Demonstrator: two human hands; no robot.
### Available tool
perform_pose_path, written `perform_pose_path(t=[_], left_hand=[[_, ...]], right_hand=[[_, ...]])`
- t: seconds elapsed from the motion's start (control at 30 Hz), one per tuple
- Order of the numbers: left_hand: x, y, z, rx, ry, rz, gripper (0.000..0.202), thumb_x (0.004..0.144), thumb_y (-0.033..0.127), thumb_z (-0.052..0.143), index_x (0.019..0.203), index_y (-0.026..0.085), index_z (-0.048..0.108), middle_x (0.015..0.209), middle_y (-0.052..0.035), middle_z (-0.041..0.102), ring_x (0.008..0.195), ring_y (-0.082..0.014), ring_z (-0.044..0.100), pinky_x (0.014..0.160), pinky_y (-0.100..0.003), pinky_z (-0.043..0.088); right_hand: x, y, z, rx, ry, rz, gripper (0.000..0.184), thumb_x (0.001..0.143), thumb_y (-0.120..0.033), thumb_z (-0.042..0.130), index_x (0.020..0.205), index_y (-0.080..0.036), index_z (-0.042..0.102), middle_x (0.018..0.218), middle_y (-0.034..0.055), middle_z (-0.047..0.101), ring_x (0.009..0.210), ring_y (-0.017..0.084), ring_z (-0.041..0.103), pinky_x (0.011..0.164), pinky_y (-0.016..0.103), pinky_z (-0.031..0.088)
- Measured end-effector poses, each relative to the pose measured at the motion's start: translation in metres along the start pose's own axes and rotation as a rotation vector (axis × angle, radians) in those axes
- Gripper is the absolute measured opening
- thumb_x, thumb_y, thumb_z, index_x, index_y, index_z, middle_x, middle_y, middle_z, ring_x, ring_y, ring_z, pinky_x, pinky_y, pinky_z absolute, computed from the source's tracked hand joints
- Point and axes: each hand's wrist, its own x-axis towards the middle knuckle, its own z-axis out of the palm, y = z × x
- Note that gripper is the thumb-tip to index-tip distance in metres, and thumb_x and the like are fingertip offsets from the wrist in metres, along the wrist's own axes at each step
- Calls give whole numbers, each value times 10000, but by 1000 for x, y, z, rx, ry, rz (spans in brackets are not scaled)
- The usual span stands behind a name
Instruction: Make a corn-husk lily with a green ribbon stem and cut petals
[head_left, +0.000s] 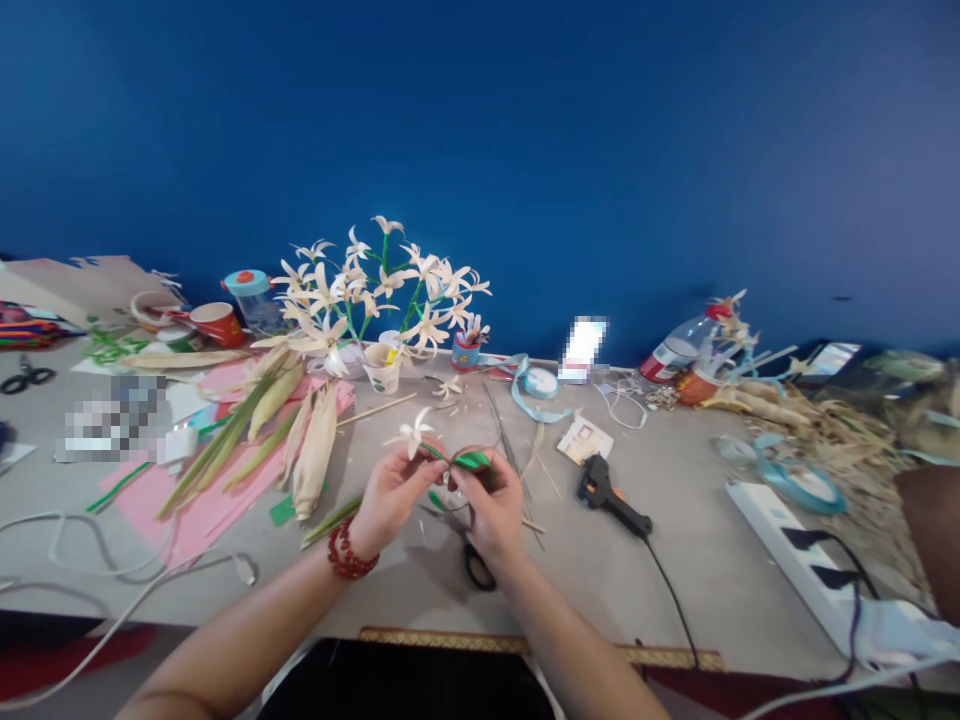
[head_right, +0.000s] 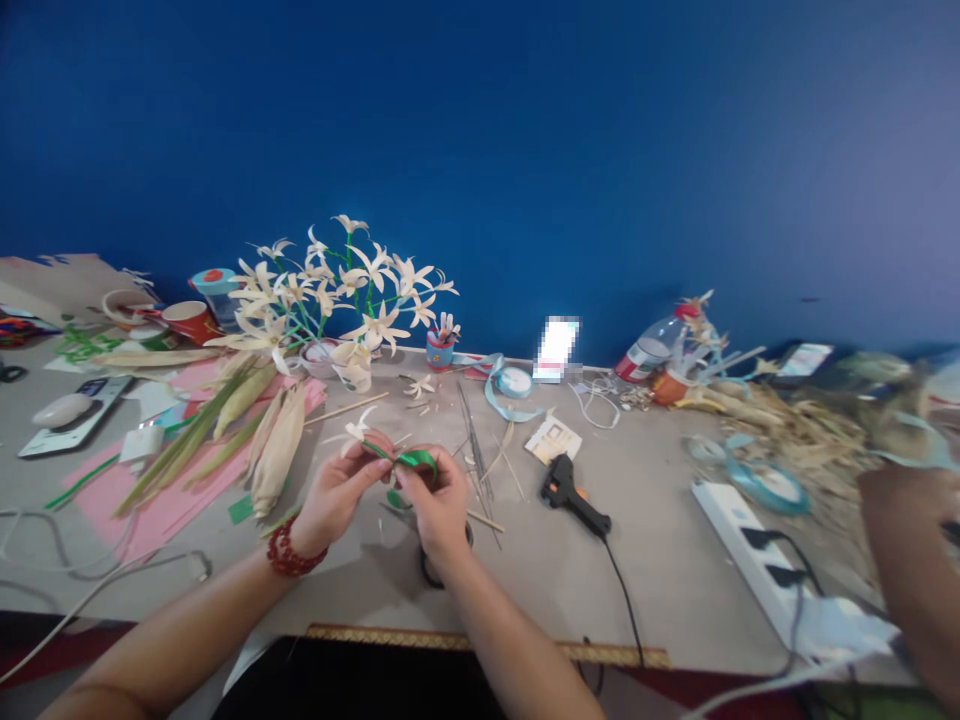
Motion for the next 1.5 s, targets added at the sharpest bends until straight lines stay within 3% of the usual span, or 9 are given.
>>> perform_pose_path(t=[0.13,0.4,0.53,0.7,0.93,1.23,1.37,1.5], left_hand=[[1,2,-4,50,-68,-2,137,864,287,621,860,153,647,782,-22,558,698,-132,508,654,-244,440],[3,5,-7,75,-87,5,181,857,328,624,856,149,652,801,-33,558,699,-140,517,657,-258,464],[3,3,-7,79,-128,7,177,884,322,587,866,157,650,767,-29,576,703,-149,545,678,-266,483],[1,-1,-3,131,-17,35,169,850,319,634,858,152,663,804,-38,618,723,-157,570,703,-275,499],[-2,0,6,25,50,12,144,809,296,683,803,159,639,788,-19,604,679,-143,576,672,-273,503],[1,4,0,-20,-73,-41,146,844,299,644,878,158,646,753,-17,592,679,-139,564,664,-259,489],[4,7,-4,67,-128,-25,161,876,311,598,881,157,644,768,-24,594,693,-146,570,680,-267,489],[3,3,-8,179,-104,35,170,889,309,576,889,155,648,796,-38,602,726,-157,568,703,-270,482]], right_hand=[[1,3,-2,100,10,79,108,702,-164,746,719,-197,645,671,-25,611,555,97,513,523,213,423],[5,6,0,263,56,298,194,623,-147,763,635,-182,573,553,-46,587,488,80,494,489,189,383],[4,5,2,294,68,290,217,610,-133,757,622,-185,547,551,-55,574,480,78,493,485,189,386],[1,4,1,216,113,184,258,622,-175,784,620,-197,527,570,-52,572,505,94,525,509,211,425],[-3,7,-2,99,77,56,165,694,-212,780,706,-205,615,634,-40,587,579,106,549,563,222,451],[2,10,-4,241,26,185,161,671,-138,754,711,-198,610,642,-45,599,561,100,543,542,211,429],[4,10,-4,263,0,219,160,675,-130,740,685,-191,592,606,-46,603,547,97,548,547,207,425],[4,13,-3,260,16,196,191,671,-139,752,655,-186,568,571,-50,595,523,87,528,535,198,412]])
